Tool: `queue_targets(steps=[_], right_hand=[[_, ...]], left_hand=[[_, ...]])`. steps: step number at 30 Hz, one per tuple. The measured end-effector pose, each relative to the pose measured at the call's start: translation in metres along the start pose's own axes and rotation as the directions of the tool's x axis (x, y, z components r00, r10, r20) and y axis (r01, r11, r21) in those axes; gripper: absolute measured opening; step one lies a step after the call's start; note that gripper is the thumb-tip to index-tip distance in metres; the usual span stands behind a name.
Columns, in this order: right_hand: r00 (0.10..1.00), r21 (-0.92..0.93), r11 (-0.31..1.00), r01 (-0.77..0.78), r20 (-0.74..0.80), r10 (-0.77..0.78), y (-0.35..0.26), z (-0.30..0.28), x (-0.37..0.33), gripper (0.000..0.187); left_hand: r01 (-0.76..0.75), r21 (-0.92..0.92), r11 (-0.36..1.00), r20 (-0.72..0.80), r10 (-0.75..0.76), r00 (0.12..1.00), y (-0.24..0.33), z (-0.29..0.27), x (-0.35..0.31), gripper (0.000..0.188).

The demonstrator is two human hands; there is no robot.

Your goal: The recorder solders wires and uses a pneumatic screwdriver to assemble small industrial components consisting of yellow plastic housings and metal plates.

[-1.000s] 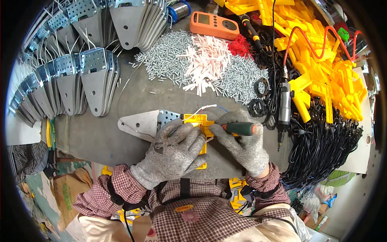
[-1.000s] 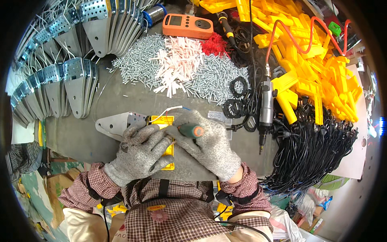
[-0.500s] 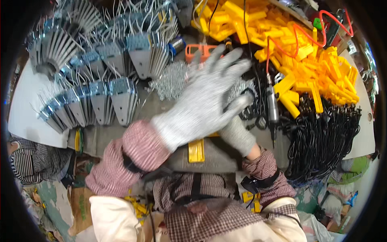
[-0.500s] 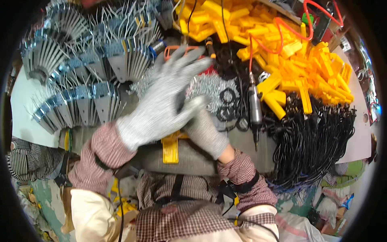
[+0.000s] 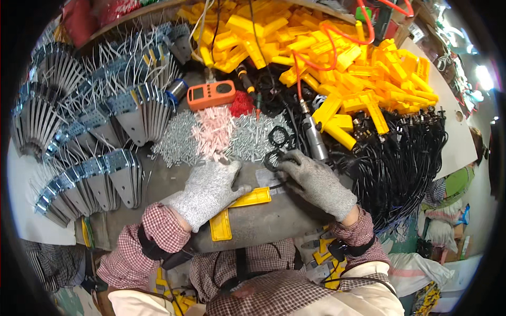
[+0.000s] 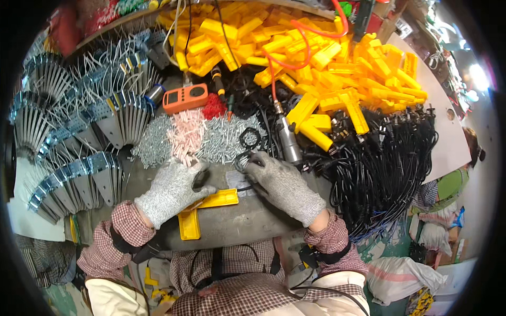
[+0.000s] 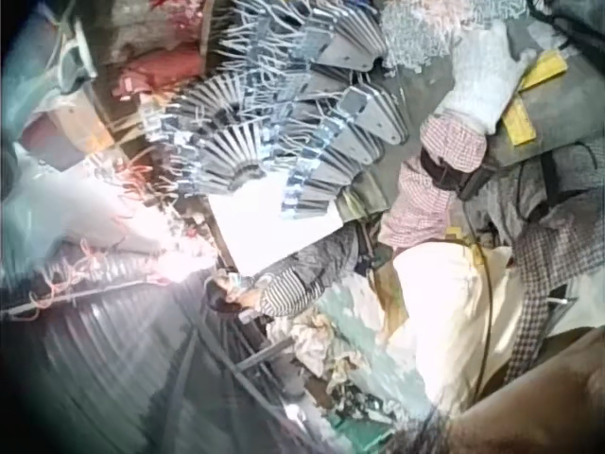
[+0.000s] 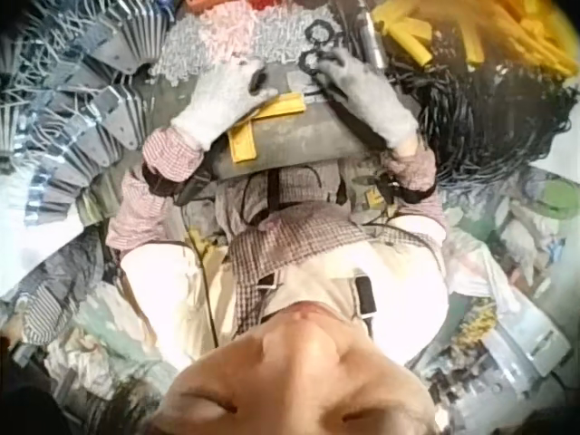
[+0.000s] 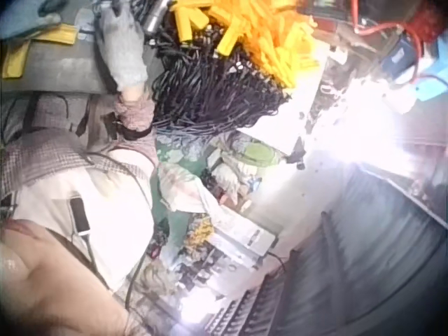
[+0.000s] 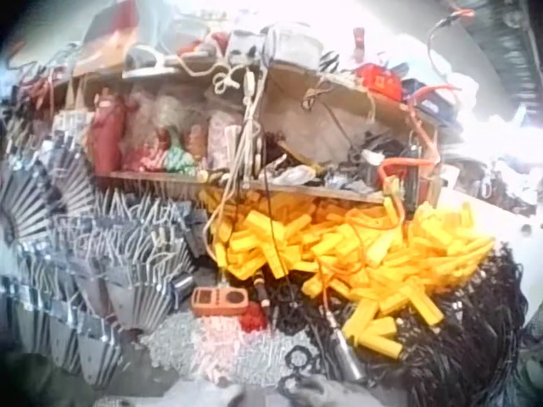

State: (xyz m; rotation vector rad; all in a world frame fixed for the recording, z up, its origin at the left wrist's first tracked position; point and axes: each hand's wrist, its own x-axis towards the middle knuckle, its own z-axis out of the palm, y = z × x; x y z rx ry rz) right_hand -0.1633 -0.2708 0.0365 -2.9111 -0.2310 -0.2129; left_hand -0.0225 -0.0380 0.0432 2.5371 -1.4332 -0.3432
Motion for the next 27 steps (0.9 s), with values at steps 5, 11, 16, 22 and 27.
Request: queue_targets(steps=[5, 11, 16, 22, 27], right_hand=[[0.996, 0.067, 0.994, -0.083, 0.038, 0.080, 0.001, 0.010, 0.011, 0.021], [0.999, 0.269, 0.963, 0.003, 0.033, -0.013, -0.025, -0.001, 0.001, 0.030], [0.991, 0.288, 0.957, -0.035, 0.136, -0.005, -0.017, 0.022, -0.008, 0.027], [0.988, 0.331, 0.942, -0.045, 0.152, -0.006, -0.018, 0.025, -0.006, 0.027], [0.997, 0.339, 0.941, 0.011, 0.074, -0.038, -0.040, 0.018, 0.015, 0.027]], left_hand=[[0.008, -0.073, 0.997, -0.018, -0.009, 1.000, 0.010, 0.011, 0.002, 0.055], [-0.101, 0.022, 0.995, -0.358, 0.102, 0.928, -0.010, 0.021, -0.054, 0.026], [-0.043, 0.304, 0.952, -0.539, 0.209, 0.816, -0.014, 0.072, -0.081, 0.043], [-0.139, 0.191, 0.972, -0.489, 0.217, 0.845, -0.022, 0.084, -0.090, 0.027], [-0.185, 0.218, 0.958, -0.454, 0.267, 0.850, -0.024, 0.090, -0.094, 0.039]])
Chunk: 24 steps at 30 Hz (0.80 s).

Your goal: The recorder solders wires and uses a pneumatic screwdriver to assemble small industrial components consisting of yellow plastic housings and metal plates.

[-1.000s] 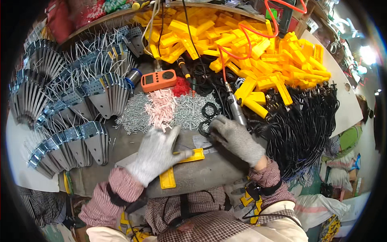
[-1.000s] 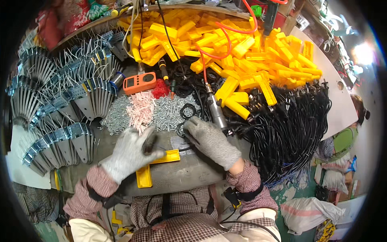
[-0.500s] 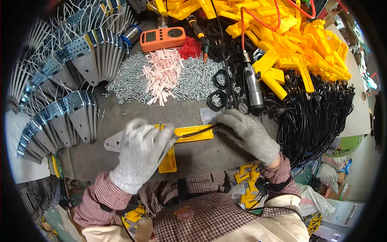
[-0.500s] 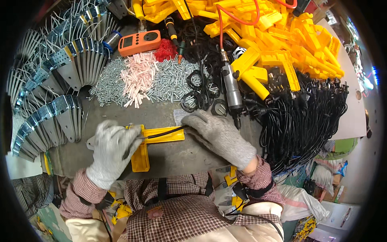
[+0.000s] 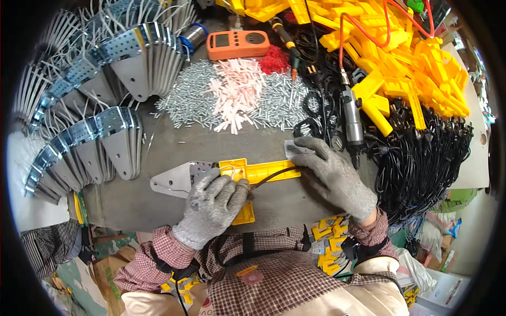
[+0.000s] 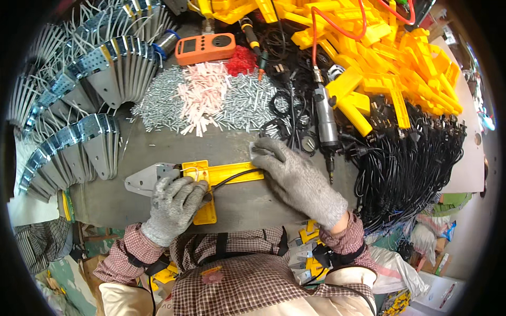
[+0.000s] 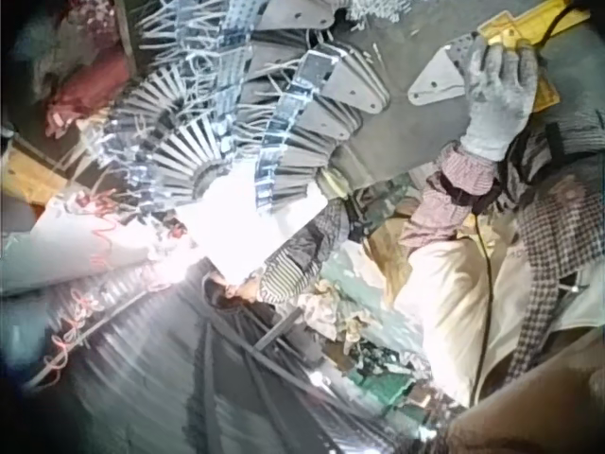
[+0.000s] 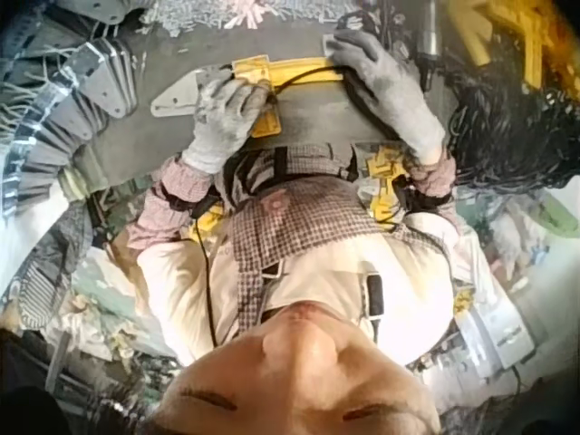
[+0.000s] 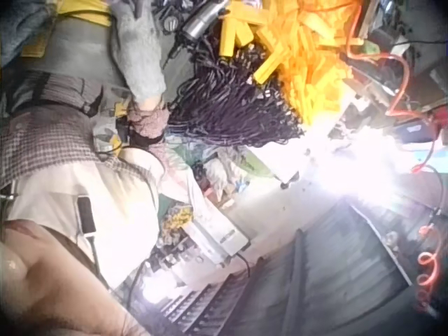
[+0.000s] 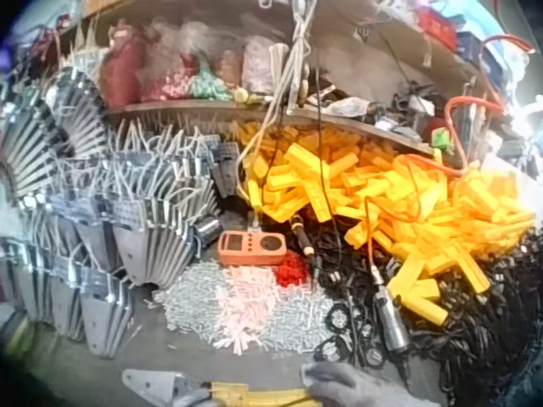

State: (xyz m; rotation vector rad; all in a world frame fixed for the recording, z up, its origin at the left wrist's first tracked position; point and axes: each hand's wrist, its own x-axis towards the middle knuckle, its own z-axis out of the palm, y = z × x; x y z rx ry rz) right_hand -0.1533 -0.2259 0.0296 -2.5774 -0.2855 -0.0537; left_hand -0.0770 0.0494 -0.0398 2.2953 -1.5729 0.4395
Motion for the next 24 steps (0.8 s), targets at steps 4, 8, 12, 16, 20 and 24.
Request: queue_targets(steps=[4, 8, 12, 16, 20, 24], right_hand=[[0.986, 0.035, 0.986, 0.165, -0.039, -0.163, -0.019, 0.043, 0.025, 0.033], [0.996, -0.042, 0.996, 0.080, 0.047, -0.078, -0.021, 0.059, 0.033, 0.035], [0.993, -0.010, 0.993, 0.115, 0.020, -0.115, -0.021, 0.052, 0.034, 0.041], [0.955, -0.197, 0.948, 0.250, 0.214, -0.207, -0.015, 0.045, 0.032, 0.035], [0.951, -0.473, 0.881, 0.016, 0.278, 0.132, -0.001, -0.055, 0.107, 0.019], [0.770, -0.574, 0.793, -0.205, -0.595, -0.232, 0.110, -0.145, 0.189, 0.022]], left_hand=[[0.055, -0.100, 0.993, -0.042, -0.060, 0.997, 0.001, 0.007, -0.004, 0.041], [0.044, -0.149, 0.988, -0.009, -0.046, 0.999, -0.002, 0.002, 0.001, 0.034], [0.091, -0.124, 0.988, 0.050, -0.086, 0.995, 0.004, -0.010, 0.011, 0.030], [-0.027, -0.124, 0.992, 0.179, 0.049, 0.983, 0.012, -0.001, 0.008, 0.042], [-0.042, -0.005, 0.999, 0.280, 0.041, 0.959, 0.021, -0.026, 0.011, 0.061], [0.075, -0.065, 0.995, 0.329, -0.050, 0.943, 0.041, -0.006, -0.004, 0.065]])
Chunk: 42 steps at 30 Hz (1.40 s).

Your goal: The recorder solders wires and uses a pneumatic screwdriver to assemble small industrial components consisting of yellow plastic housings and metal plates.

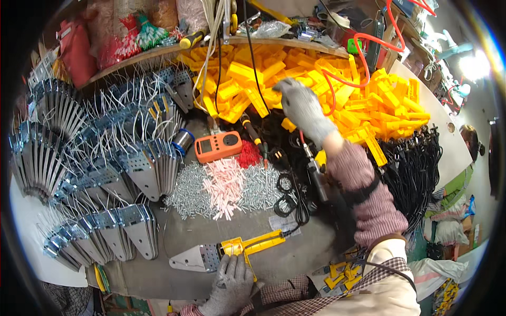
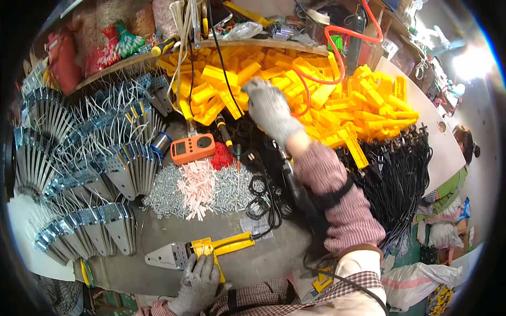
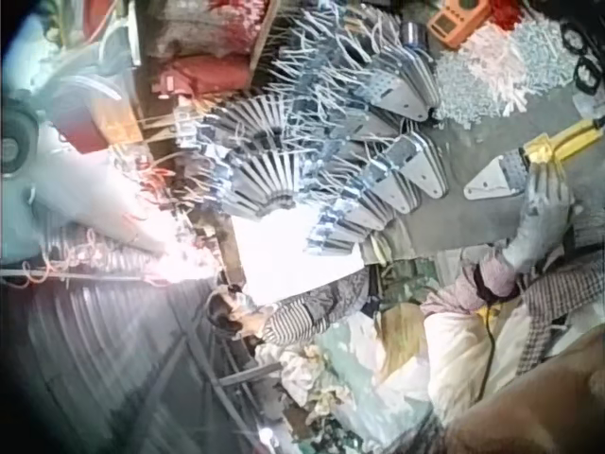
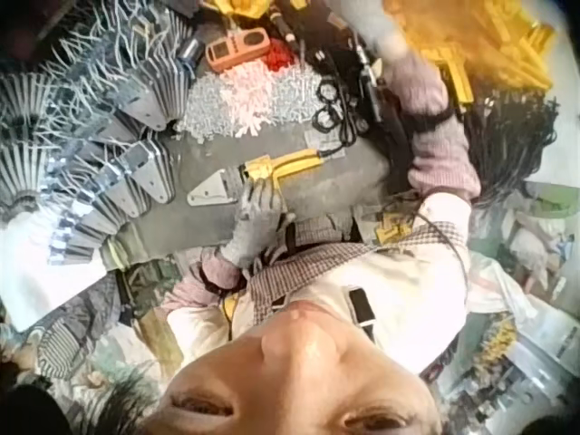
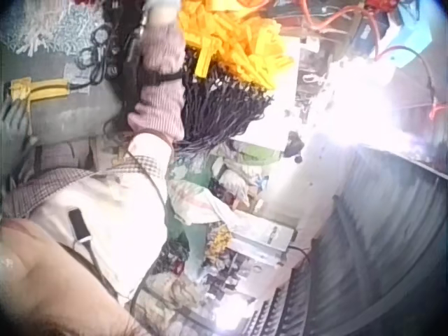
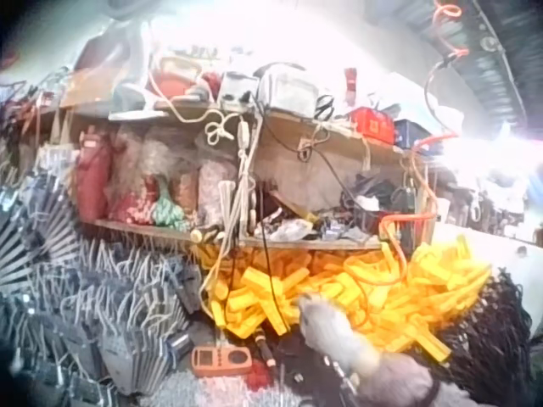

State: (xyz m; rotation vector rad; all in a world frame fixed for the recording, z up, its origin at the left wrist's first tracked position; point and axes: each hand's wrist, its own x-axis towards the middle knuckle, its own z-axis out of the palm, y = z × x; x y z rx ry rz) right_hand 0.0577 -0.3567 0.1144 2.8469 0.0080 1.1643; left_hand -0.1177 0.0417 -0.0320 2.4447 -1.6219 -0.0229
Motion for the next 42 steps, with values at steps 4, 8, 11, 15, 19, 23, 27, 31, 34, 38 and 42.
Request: queue_targets(steps=[4, 8, 11, 15, 19, 23, 27, 31, 34, 38, 42], right_hand=[[0.938, -0.094, 0.982, -0.164, 0.294, 0.185, -0.015, 0.018, 0.057, 0.025], [0.898, -0.096, 0.957, -0.275, 0.329, 0.291, -0.006, 0.031, 0.040, 0.029], [0.956, -0.081, 0.965, -0.251, 0.135, 0.260, 0.010, 0.034, 0.024, 0.024], [0.781, -0.015, 0.985, -0.171, 0.608, 0.145, -0.009, -0.062, -0.008, 0.022], [0.688, -0.556, 0.788, -0.265, 0.463, 0.558, 0.086, -0.128, -0.059, 0.025], [0.928, -0.533, 0.813, 0.232, 0.373, -0.020, 0.217, -0.055, -0.058, 0.045], [0.871, -0.455, 0.866, 0.205, 0.489, 0.051, 0.217, -0.043, -0.034, 0.054], [0.810, -0.479, 0.877, 0.048, 0.532, 0.246, 0.136, -0.083, -0.044, 0.076], [0.640, -0.281, 0.856, -0.434, 0.572, 0.513, 0.171, -0.065, -0.068, 0.056], [0.743, -0.335, 0.934, -0.124, 0.592, 0.311, 0.257, -0.069, -0.083, 0.043], [0.799, -0.535, 0.844, 0.040, 0.524, 0.294, 0.238, -0.043, -0.075, 0.035]], left_hand=[[0.051, -0.033, 0.998, -0.103, -0.055, 0.993, -0.005, 0.007, -0.006, 0.065], [0.018, -0.075, 0.997, -0.129, -0.028, 0.991, -0.003, 0.005, 0.002, 0.065], [0.002, -0.120, 0.993, -0.098, -0.014, 0.995, -0.003, -0.005, 0.004, 0.062], [0.036, -0.110, 0.993, -0.158, -0.053, 0.986, -0.007, -0.004, -0.003, 0.058], [-0.009, -0.096, 0.995, -0.202, -0.010, 0.979, -0.001, 0.005, 0.000, 0.057], [0.030, -0.135, 0.990, -0.044, -0.037, 0.998, -0.001, -0.005, 0.007, 0.055], [0.055, -0.033, 0.998, 0.065, -0.052, 0.996, -0.006, -0.024, 0.010, 0.066], [0.105, -0.005, 0.994, 0.117, -0.103, 0.988, -0.001, -0.017, 0.010, 0.061], [0.120, -0.071, 0.990, 0.086, -0.113, 0.990, 0.000, -0.010, 0.000, 0.054], [0.081, -0.057, 0.995, 0.006, -0.081, 0.997, -0.001, -0.008, -0.001, 0.053], [0.110, 0.033, 0.993, 0.021, -0.111, 0.994, 0.008, -0.008, 0.000, 0.055]])
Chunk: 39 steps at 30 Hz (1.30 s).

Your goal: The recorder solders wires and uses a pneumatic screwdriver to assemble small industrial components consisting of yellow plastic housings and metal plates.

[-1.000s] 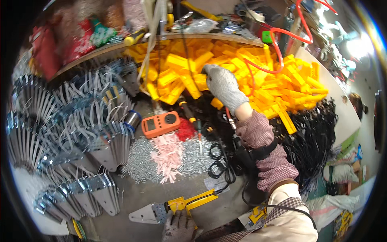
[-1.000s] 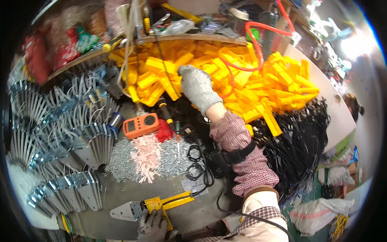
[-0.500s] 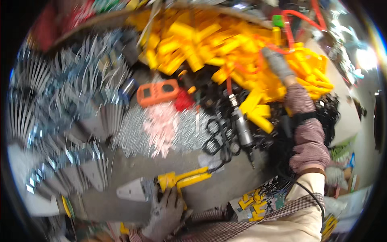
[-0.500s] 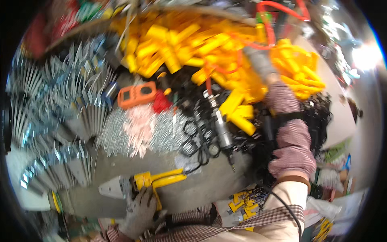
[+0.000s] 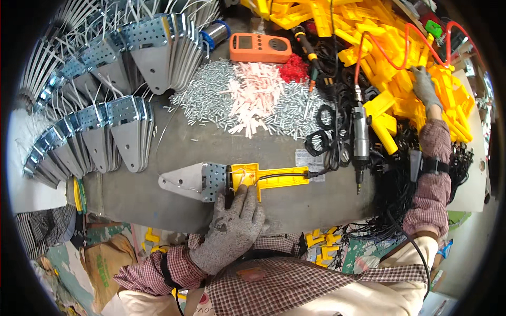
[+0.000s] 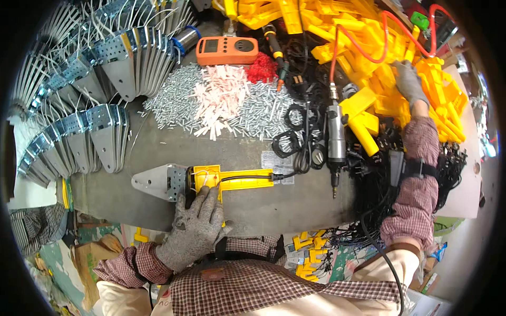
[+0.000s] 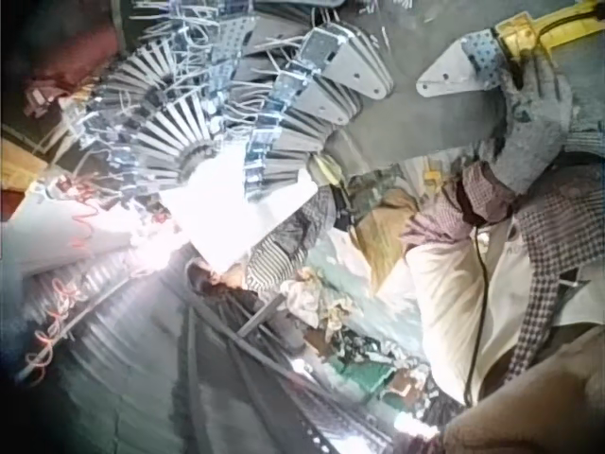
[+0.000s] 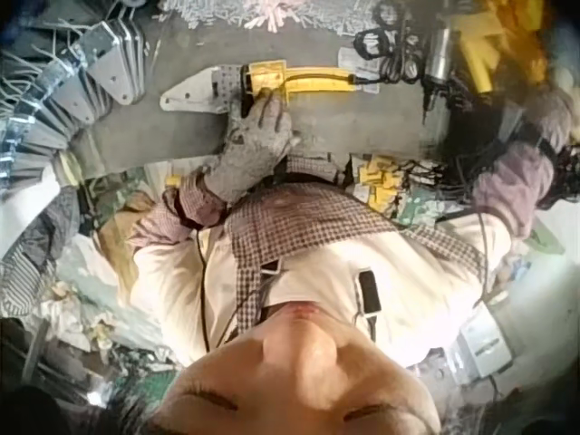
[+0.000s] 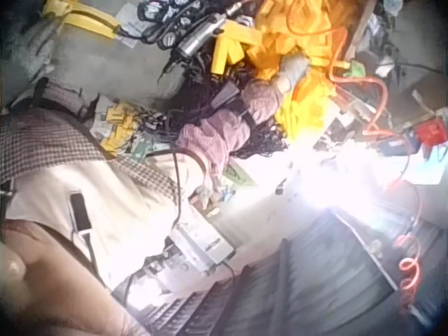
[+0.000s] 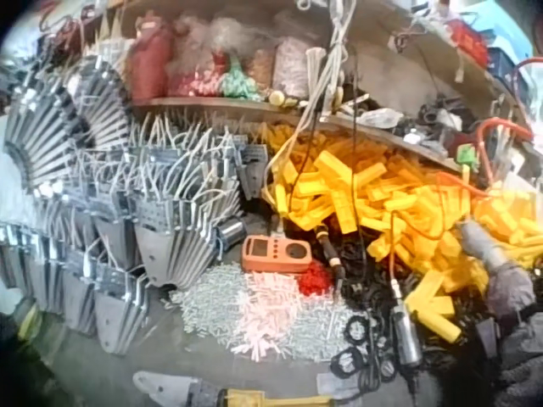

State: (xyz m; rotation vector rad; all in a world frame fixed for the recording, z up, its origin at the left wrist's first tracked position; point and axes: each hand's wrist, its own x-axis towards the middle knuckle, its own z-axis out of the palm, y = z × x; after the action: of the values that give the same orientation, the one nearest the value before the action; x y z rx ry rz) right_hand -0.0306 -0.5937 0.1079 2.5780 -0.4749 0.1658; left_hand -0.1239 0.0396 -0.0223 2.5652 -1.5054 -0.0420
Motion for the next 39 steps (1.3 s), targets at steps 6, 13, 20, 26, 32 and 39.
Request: queue_targets(steps=[6, 13, 20, 26, 32, 39], right_hand=[[0.957, 0.252, 0.967, -0.043, 0.287, -0.032, -0.018, -0.010, 0.008, 0.065], [0.931, 0.109, 0.926, -0.362, -0.005, 0.365, 0.009, -0.060, -0.039, 0.053], [0.918, 0.920, 0.384, 0.071, -0.211, 0.335, -0.118, -0.124, -0.198, 0.045], [0.979, 0.924, -0.381, -0.048, 0.119, 0.166, -0.327, -0.105, -0.260, 0.034], [0.978, 0.992, 0.115, -0.057, 0.078, -0.191, -0.357, -0.119, -0.260, 0.038], [0.903, 0.858, 0.372, 0.355, -0.213, -0.372, -0.372, -0.117, -0.261, 0.040]], left_hand=[[0.058, -0.051, 0.997, -0.054, -0.061, 0.997, 0.009, 0.012, 0.003, 0.045], [0.019, -0.055, 0.998, -0.089, -0.024, 0.996, 0.012, 0.017, 0.001, 0.059], [0.057, -0.026, 0.998, -0.040, -0.058, 0.997, 0.006, 0.020, 0.001, 0.061], [0.019, -0.009, 1.000, -0.067, -0.020, 0.998, 0.003, 0.019, -0.002, 0.062], [-0.071, -0.171, 0.983, -0.058, 0.061, 0.996, -0.010, 0.017, -0.007, 0.053], [-0.286, -0.399, 0.871, -0.351, 0.143, 0.925, -0.049, -0.019, -0.033, 0.056]])
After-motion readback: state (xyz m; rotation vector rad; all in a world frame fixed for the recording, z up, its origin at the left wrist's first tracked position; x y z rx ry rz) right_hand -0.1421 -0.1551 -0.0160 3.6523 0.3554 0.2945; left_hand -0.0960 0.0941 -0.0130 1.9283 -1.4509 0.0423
